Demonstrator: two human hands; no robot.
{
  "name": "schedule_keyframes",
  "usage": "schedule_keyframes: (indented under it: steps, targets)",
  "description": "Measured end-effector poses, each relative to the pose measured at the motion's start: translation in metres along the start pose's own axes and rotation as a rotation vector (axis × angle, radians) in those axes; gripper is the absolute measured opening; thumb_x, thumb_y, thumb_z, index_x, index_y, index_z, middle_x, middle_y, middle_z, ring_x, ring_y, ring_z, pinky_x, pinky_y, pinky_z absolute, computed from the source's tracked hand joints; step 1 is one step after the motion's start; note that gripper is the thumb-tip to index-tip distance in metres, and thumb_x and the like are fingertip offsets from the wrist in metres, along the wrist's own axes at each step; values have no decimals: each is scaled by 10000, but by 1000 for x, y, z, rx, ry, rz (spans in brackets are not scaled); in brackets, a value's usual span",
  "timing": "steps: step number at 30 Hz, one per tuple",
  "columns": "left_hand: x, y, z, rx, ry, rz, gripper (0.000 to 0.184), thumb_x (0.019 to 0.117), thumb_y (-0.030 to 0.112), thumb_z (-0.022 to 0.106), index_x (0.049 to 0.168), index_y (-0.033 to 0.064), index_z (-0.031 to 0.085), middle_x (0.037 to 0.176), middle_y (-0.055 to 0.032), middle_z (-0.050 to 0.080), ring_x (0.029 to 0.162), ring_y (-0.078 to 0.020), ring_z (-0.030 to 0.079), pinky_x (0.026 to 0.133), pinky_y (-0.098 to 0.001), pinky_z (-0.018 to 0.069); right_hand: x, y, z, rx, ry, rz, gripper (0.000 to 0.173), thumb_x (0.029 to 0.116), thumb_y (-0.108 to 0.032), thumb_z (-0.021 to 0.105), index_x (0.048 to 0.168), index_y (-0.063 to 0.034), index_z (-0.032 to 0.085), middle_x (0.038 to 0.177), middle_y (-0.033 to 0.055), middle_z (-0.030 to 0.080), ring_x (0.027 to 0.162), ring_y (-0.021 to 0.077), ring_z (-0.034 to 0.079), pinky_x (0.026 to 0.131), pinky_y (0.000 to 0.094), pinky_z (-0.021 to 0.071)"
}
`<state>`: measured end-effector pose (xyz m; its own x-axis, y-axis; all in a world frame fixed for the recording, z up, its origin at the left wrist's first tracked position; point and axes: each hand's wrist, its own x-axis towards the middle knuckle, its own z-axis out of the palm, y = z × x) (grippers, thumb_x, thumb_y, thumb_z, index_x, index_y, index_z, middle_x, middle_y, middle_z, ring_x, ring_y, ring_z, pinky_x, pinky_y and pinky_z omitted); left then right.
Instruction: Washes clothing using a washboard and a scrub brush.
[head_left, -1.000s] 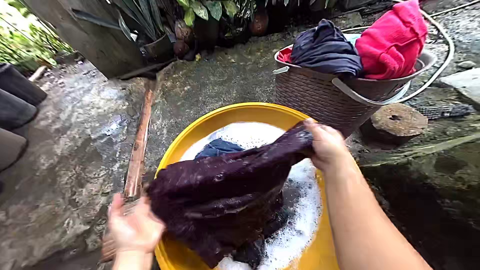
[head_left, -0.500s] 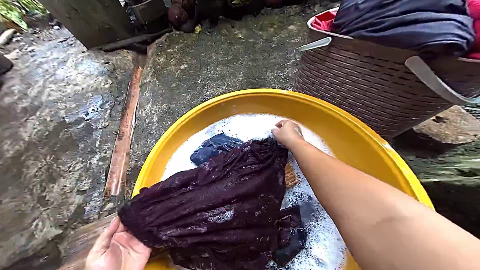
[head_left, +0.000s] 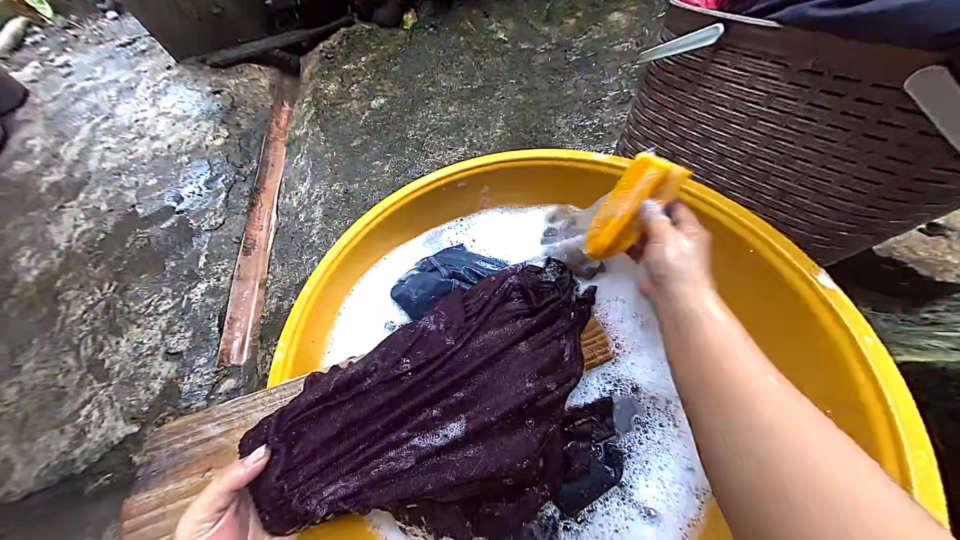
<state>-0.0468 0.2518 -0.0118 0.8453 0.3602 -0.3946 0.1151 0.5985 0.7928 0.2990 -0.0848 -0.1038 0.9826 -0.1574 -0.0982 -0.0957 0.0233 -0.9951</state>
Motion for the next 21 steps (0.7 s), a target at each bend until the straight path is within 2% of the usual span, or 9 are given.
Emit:
schedule_keyframes:
  steps: [2, 4, 7, 9, 13, 15, 17, 19, 21]
  targets:
    - [1, -7, 9, 9, 71, -122, 335, 1015, 219, 403, 1022, 170, 734, 1022, -46, 772, 974, -150, 740, 850, -394, 628, -29, -22, -28, 134, 3, 51, 360, 1099, -303, 472, 1390, -98, 525, 1172, 15, 667, 1050, 119, 675, 937, 362, 581]
    - [4, -16, 25, 49, 121, -249, 400, 1063, 244, 269, 1117, 154, 655, 1074, -63, 758, 1012, -181, 733, 867, -430, 625, -65, -17, -58, 186, 20, 152, 297, 1106, -304, 413, 1279, -126, 577, 1065, -18, 685, 970, 106, 683, 880, 363, 590]
    - [7, -18, 56, 41, 4, -245, 366, 1072, 317, 329, 1199, 145, 627, 1134, -73, 737, 1080, -194, 713, 916, -435, 609, -113, 18, -77, -20, 255, 401, 339, 1101, -297, 397, 1171, -47, 615, 909, 61, 663, 799, 158, 667, 707, 399, 583]
    - [2, -3, 76, -39, -211, -144, 372, 1001, 446, 576, 1220, 165, 684, 1170, -60, 731, 1135, -178, 692, 974, -416, 582, -132, 38, -75, -367, 372, 537, 392, 1084, -261, 436, 1181, 68, 625, 1045, 221, 657, 945, 292, 653, 831, 513, 537]
    - [-10, 34, 103, -185, -551, 15, 492, 934, 522, 656, 1258, 154, 693, 1227, -61, 719, 1190, -184, 667, 1023, -415, 547, -156, 43, -53, -778, 340, 402, 588, 1085, -313, 487, 1453, 141, 426, 1396, 401, 516, 1346, 500, 513, 1135, 597, 390]
    - [-7, 32, 96, -103, -416, 51, 493, 975, 543, 585, 1283, 171, 680, 1207, -52, 727, 1151, -178, 688, 980, -417, 577, -166, 52, -46, -858, 263, 304, 716, 1041, -364, 577, 1496, 147, 366, 1478, 434, 410, 1399, 547, 428, 1170, 628, 332]
    - [5, 9, 82, 158, 13, -10, 415, 1096, 407, 383, 1276, 118, 620, 1129, -86, 730, 1049, -189, 717, 888, -416, 618, -173, 64, -46, -993, 131, 364, 826, 1004, -389, 633, 1552, 124, 290, 1548, 411, 346, 1444, 531, 389, 1189, 624, 313]
    - [24, -20, 56, 366, 305, -175, 419, 1126, 319, 359, 1412, 45, 498, 1211, -134, 690, 1092, -226, 700, 917, -440, 602, -171, 73, -53, -1012, 102, 439, 868, 934, -289, 728, 1560, 107, 275, 1496, 375, 452, 1381, 489, 495, 1147, 604, 395]
    - [29, -36, 34, 364, 412, -194, 407, 1127, 282, 366, 1418, 20, 476, 1213, -143, 688, 1088, -225, 702, 919, -436, 601, -167, 77, -63, -854, 123, 509, 775, 939, -205, 708, 1527, 108, 313, 1431, 359, 515, 1336, 463, 539, 1126, 590, 426]
